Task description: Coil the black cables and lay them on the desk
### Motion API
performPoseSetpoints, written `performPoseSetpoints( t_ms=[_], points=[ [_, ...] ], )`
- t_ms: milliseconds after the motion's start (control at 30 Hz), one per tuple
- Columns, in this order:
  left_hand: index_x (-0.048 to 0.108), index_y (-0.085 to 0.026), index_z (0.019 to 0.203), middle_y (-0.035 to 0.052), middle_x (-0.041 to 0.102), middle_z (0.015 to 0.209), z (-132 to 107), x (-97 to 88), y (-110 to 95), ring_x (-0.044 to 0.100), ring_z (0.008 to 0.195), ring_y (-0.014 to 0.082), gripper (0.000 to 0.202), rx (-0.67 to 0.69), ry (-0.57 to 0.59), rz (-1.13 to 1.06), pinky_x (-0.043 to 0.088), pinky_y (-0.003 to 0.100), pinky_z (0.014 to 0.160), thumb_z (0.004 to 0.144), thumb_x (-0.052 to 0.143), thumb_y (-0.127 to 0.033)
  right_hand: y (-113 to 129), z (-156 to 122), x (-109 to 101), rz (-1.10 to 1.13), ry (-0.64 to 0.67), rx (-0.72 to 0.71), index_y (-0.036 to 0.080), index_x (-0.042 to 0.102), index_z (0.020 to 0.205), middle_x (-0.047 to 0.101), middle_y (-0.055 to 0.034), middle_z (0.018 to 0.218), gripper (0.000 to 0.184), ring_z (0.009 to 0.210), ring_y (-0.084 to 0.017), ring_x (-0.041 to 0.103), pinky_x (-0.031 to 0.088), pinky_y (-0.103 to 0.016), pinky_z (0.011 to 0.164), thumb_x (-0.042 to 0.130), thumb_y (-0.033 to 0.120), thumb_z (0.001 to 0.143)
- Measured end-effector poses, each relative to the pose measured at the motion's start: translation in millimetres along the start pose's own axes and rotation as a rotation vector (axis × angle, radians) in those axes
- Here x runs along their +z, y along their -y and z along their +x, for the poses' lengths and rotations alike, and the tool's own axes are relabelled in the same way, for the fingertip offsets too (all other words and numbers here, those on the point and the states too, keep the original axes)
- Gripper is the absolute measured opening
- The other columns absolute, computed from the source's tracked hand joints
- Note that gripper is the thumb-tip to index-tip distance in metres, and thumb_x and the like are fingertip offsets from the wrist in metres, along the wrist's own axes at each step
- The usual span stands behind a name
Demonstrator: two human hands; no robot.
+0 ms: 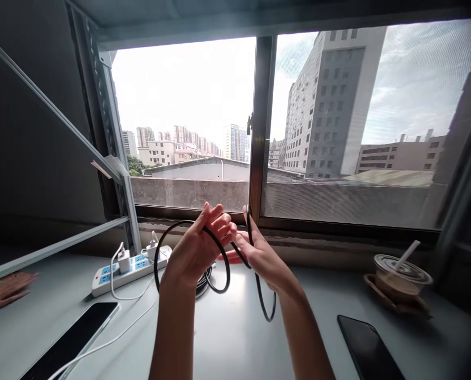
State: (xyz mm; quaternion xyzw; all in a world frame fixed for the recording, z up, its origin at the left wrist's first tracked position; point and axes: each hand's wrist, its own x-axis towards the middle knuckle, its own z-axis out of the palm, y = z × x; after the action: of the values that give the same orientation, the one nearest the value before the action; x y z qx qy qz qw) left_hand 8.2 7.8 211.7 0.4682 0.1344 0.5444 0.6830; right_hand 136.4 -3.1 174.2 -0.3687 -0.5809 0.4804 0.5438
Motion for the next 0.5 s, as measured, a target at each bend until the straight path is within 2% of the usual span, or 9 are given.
performPoseSetpoints(
  t_ms=[67, 133, 167, 300, 367, 433, 500],
  points=[
    [0.056, -0.019, 0.072, -0.0052, 0.039, 0.046, -1, 1.3, 1, 0.043, 0.045, 0.0070, 0.036, -0.007, 0.072, -0.035, 0.042, 0.019, 0.050, 0.094, 0.036, -0.040, 3, -1, 1, 0.024, 0.010, -0.033, 0.032, -0.002, 0.146, 0.061, -0.0044, 0.103, 0.074, 0.057, -0.009, 0.063, 0.048, -0.019, 0.045, 0.045, 0.030, 0.089],
    [0.054, -0.020, 0.070, -0.0065, 0.026, 0.041, -5, -0.7, -1, 0.038, 0.043, 0.0084, 0.040, -0.004, 0.117, 0.032, 0.039, 0.019, 0.048, 0.092, 0.034, -0.047, 6, -2, -1, -0.017, -0.011, -0.098, 0.026, 0.010, 0.146, 0.062, -0.0018, 0.088, 0.071, 0.045, -0.006, 0.057, 0.036, -0.014, 0.035, 0.048, 0.038, 0.087],
    [0.054, -0.020, 0.071, -0.0064, 0.025, 0.040, -7, -2.6, -3, 0.041, 0.045, 0.0095, 0.044, -0.006, 0.133, 0.103, 0.039, 0.020, 0.050, 0.091, 0.032, -0.052, 8, -3, -2, -0.044, -0.026, -0.129, 0.022, 0.019, 0.144, 0.061, -0.0008, 0.082, 0.068, 0.040, -0.004, 0.051, 0.033, -0.014, 0.033, 0.049, 0.043, 0.086],
    [0.057, -0.018, 0.068, -0.0012, 0.046, 0.049, -15, -8.7, -7, 0.050, 0.055, 0.0126, 0.066, -0.010, 0.099, 0.558, 0.041, 0.025, 0.057, 0.084, 0.018, -0.069, 16, -13, -9, -0.159, -0.109, -0.210, 0.013, 0.048, 0.123, 0.063, -0.0024, 0.077, 0.058, 0.036, -0.001, 0.033, 0.026, -0.016, 0.033, 0.049, 0.054, 0.083],
    [0.053, -0.016, 0.058, -0.0008, 0.045, 0.049, -17, -8.0, -5, 0.044, 0.049, 0.0106, 0.071, -0.040, 0.042, 0.758, 0.037, 0.024, 0.052, 0.081, 0.015, -0.071, 22, -21, -9, -0.236, -0.125, -0.266, 0.013, 0.056, 0.112, 0.062, -0.0030, 0.077, 0.051, 0.041, -0.002, 0.033, 0.025, -0.016, 0.035, 0.047, 0.055, 0.084],
    [0.044, -0.017, 0.047, -0.0029, 0.035, 0.043, -17, -5.4, 0, 0.033, 0.041, 0.0081, 0.070, -0.103, 0.042, 0.855, 0.028, 0.024, 0.045, 0.080, 0.018, -0.073, 26, -29, -8, -0.334, -0.026, -0.316, 0.015, 0.059, 0.109, 0.060, -0.0010, 0.075, 0.045, 0.049, -0.004, 0.038, 0.029, -0.016, 0.041, 0.052, 0.050, 0.083],
    [0.036, -0.018, 0.041, -0.0039, 0.029, 0.039, -16, -2.7, 5, 0.027, 0.037, 0.0069, 0.068, -0.161, 0.095, 0.873, 0.022, 0.024, 0.042, 0.079, 0.022, -0.073, 28, -35, -7, -0.440, 0.136, -0.330, 0.018, 0.057, 0.118, 0.056, 0.0019, 0.071, 0.047, 0.055, -0.006, 0.041, 0.033, -0.016, 0.046, 0.062, 0.042, 0.078]
  ],
)
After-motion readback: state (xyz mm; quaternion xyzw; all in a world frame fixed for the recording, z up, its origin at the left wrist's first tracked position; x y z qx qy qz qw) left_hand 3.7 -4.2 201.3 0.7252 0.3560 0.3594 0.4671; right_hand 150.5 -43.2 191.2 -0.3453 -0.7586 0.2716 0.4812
